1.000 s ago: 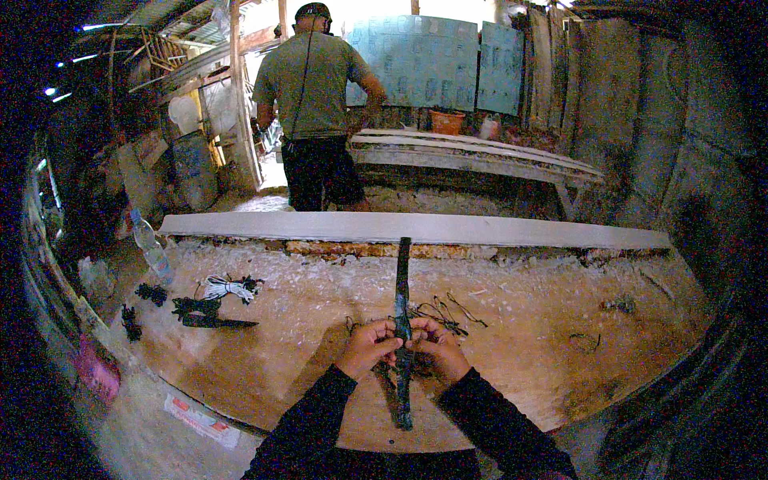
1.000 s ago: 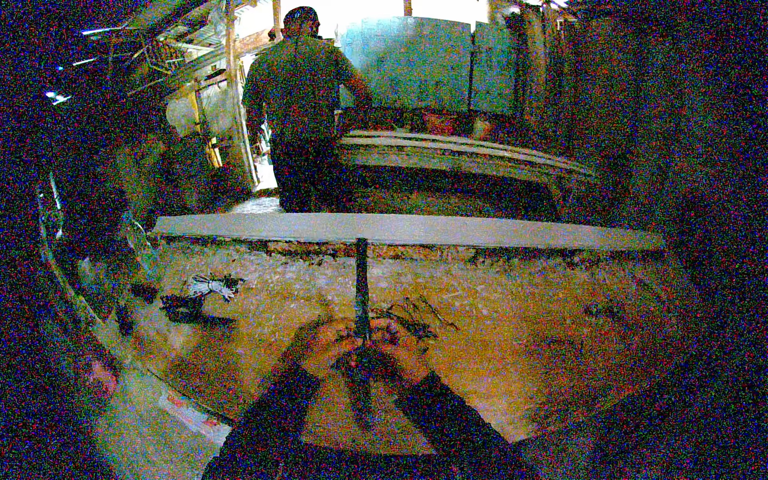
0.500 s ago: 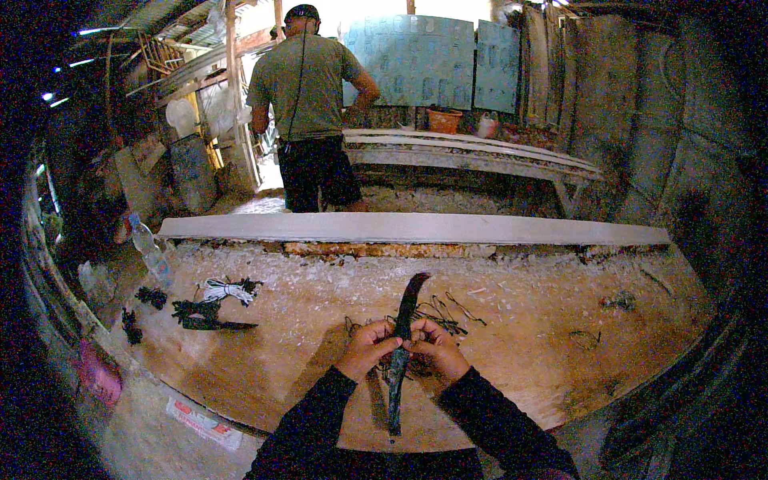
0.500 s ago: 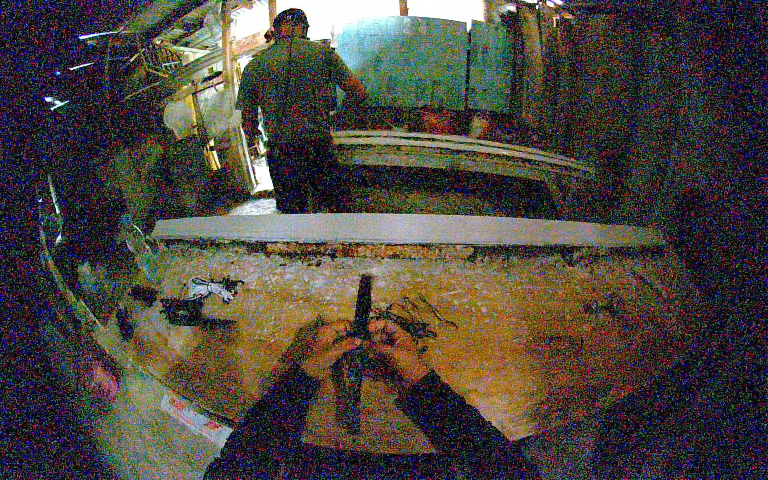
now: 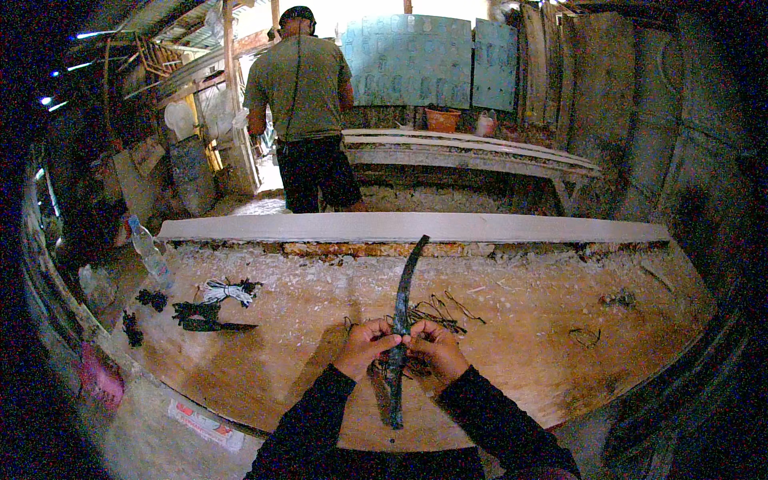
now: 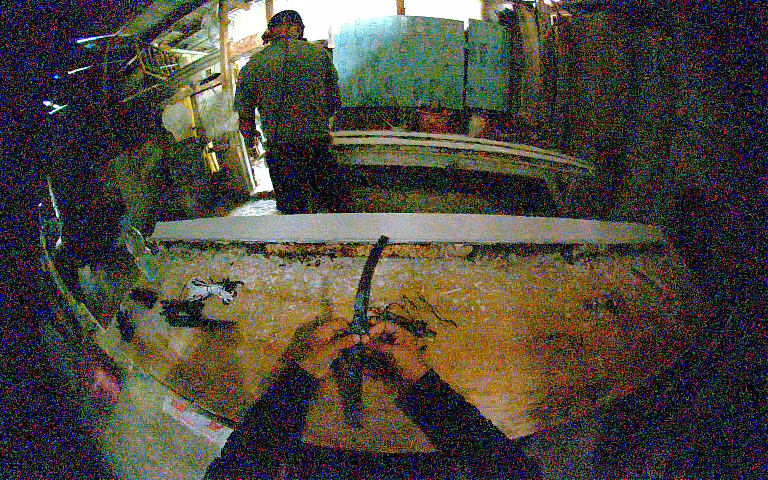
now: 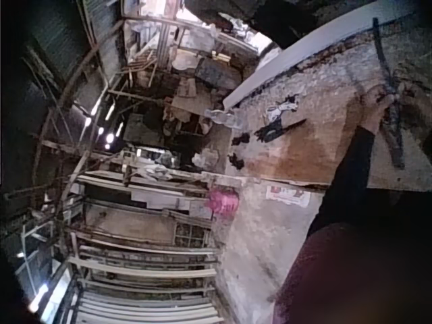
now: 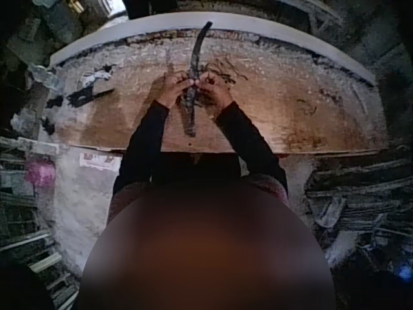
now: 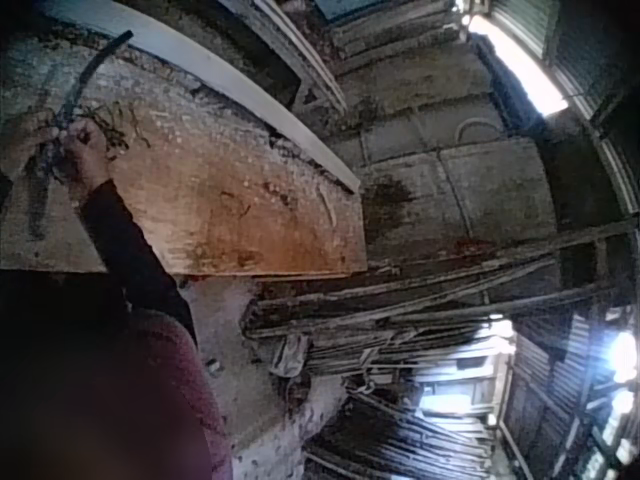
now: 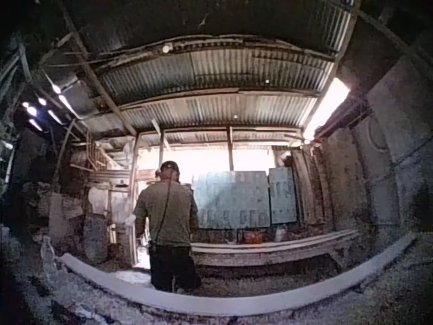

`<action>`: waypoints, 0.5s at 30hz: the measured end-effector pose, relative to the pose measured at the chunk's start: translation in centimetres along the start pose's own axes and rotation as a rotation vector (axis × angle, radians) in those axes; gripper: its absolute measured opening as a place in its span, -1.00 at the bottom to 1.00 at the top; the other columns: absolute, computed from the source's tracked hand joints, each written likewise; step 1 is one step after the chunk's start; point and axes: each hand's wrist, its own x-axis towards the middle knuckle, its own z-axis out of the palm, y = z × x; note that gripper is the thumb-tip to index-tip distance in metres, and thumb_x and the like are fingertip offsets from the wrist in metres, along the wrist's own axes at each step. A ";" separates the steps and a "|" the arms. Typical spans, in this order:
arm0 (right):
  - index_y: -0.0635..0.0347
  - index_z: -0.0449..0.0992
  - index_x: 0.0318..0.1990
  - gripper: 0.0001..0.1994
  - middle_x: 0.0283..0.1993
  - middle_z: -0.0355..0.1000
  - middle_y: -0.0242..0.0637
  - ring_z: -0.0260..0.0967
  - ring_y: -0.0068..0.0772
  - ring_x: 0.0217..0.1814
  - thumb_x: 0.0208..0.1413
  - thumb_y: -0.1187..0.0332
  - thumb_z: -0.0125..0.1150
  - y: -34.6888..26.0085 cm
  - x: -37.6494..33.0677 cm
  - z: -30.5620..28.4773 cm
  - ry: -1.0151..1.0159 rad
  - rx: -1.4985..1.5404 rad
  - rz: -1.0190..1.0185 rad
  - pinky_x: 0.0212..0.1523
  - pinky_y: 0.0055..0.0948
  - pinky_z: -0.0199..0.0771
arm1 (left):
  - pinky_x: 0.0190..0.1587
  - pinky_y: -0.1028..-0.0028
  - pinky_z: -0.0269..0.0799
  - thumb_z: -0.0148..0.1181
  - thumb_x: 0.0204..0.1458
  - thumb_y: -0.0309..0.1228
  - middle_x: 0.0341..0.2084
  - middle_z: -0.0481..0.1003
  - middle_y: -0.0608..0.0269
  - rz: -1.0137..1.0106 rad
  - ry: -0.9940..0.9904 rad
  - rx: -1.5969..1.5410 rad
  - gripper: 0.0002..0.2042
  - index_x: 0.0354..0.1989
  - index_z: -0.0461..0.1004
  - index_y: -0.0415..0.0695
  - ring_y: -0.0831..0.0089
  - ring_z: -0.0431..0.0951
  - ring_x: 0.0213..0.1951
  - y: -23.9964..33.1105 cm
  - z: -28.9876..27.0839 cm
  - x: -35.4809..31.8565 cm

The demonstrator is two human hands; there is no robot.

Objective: The person sorts and organizes a bundle of black cables on a wooden workbench, separating and aligning them by hand. Another person in the background moves around the workshop and handles items on a separate table.

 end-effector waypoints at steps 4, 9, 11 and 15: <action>0.11 0.31 -0.53 -0.93 -0.60 0.29 -0.47 0.23 -0.60 -0.63 -0.13 0.48 0.09 -0.2 -0.1 0.0 -0.004 -0.036 -0.074 -0.66 -0.63 0.20 | -0.70 0.72 0.16 0.11 -0.14 -0.40 -0.69 0.30 0.47 0.031 0.059 0.149 -0.86 -0.57 0.28 -0.11 0.73 0.26 -0.67 1.6 0.4 -0.7; 0.12 0.33 -0.53 -0.93 -0.60 0.28 -0.50 0.20 -0.66 -0.58 -0.13 0.45 0.11 -0.4 -0.1 0.0 0.033 -0.131 -0.142 -0.58 -0.66 0.17 | -0.74 0.73 0.14 0.13 -0.16 -0.42 -0.68 0.30 0.46 -0.078 0.001 0.034 -0.86 -0.53 0.28 -0.11 0.72 0.25 -0.71 1.9 0.2 -0.9; 0.13 0.34 -0.52 -0.93 -0.58 0.29 -0.50 0.20 -0.67 -0.55 -0.13 0.46 0.12 -0.2 0.0 -0.2 0.019 -0.220 -0.215 -0.52 -0.66 0.19 | -0.74 0.74 0.13 0.13 -0.16 -0.43 -0.68 0.30 0.46 -0.075 -0.049 -0.066 -0.87 -0.51 0.28 -0.10 0.72 0.24 -0.71 1.3 0.1 -0.6; 0.17 0.34 -0.51 -0.93 -0.54 0.31 -0.49 0.22 -0.67 -0.49 -0.12 0.47 0.12 0.3 0.7 -0.8 -0.059 -0.408 -0.420 -0.43 -0.66 0.23 | -0.72 0.73 0.15 0.13 -0.16 -0.44 -0.65 0.31 0.47 -0.042 -0.110 -0.232 -0.87 -0.47 0.29 -0.08 0.72 0.25 -0.68 0.4 0.2 -0.2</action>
